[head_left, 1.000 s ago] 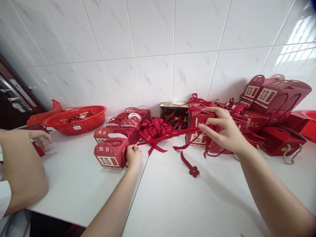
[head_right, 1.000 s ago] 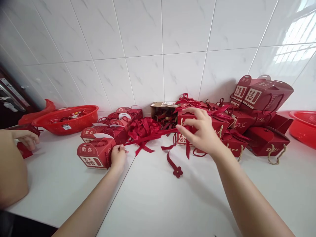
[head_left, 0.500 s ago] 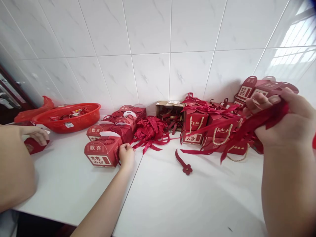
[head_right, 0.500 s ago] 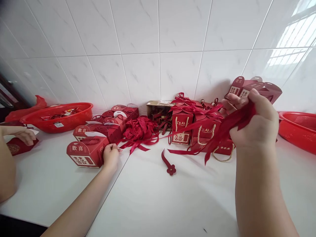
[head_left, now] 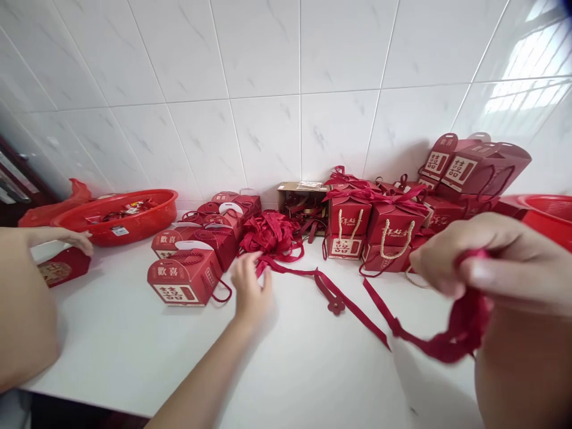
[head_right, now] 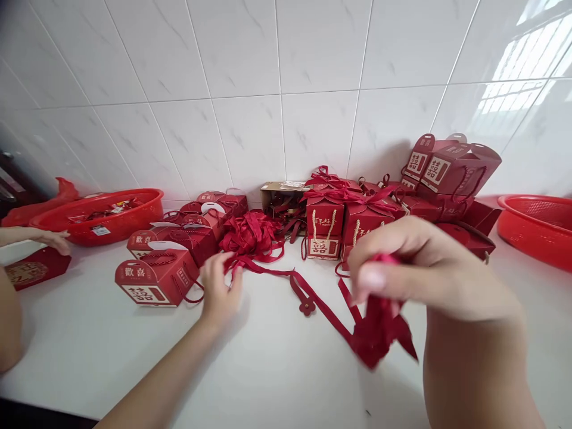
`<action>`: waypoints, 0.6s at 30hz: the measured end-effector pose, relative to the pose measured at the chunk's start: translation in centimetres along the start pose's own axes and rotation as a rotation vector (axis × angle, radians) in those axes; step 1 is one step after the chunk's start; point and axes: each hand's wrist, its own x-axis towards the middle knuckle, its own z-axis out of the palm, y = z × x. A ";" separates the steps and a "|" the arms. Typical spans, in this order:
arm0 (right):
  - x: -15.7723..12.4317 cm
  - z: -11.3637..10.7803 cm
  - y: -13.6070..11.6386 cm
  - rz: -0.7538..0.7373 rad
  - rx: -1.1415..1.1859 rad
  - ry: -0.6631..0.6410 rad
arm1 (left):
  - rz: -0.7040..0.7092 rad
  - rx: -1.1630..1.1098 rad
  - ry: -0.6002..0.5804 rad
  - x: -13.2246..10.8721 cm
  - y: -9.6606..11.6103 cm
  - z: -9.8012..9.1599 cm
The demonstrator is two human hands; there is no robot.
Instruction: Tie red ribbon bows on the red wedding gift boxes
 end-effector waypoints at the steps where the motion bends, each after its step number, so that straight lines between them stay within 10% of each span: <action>1: 0.3 0.9 -0.4 0.007 -0.018 -0.100 | 0.027 -0.025 -0.130 -0.9 1.3 0.5; 4: 1.9 3.8 -0.6 0.020 -0.127 -0.200 | 0.061 -0.167 -0.557 -3.8 5.2 1.9; 6: 3.0 5.0 -0.3 0.008 -0.238 -0.177 | -0.131 -0.633 -1.032 -5.5 7.2 2.0; 8: 3.7 5.2 0.2 0.006 -0.300 -0.129 | -0.310 -0.889 -1.268 -6.9 8.4 0.9; 13: 3.4 3.1 1.1 0.038 -0.324 0.032 | -0.469 -0.882 -0.960 -7.8 7.9 -5.0; 18: 2.8 2.6 1.1 0.074 -0.112 -0.105 | -0.541 -0.821 -0.696 -7.5 5.7 -8.5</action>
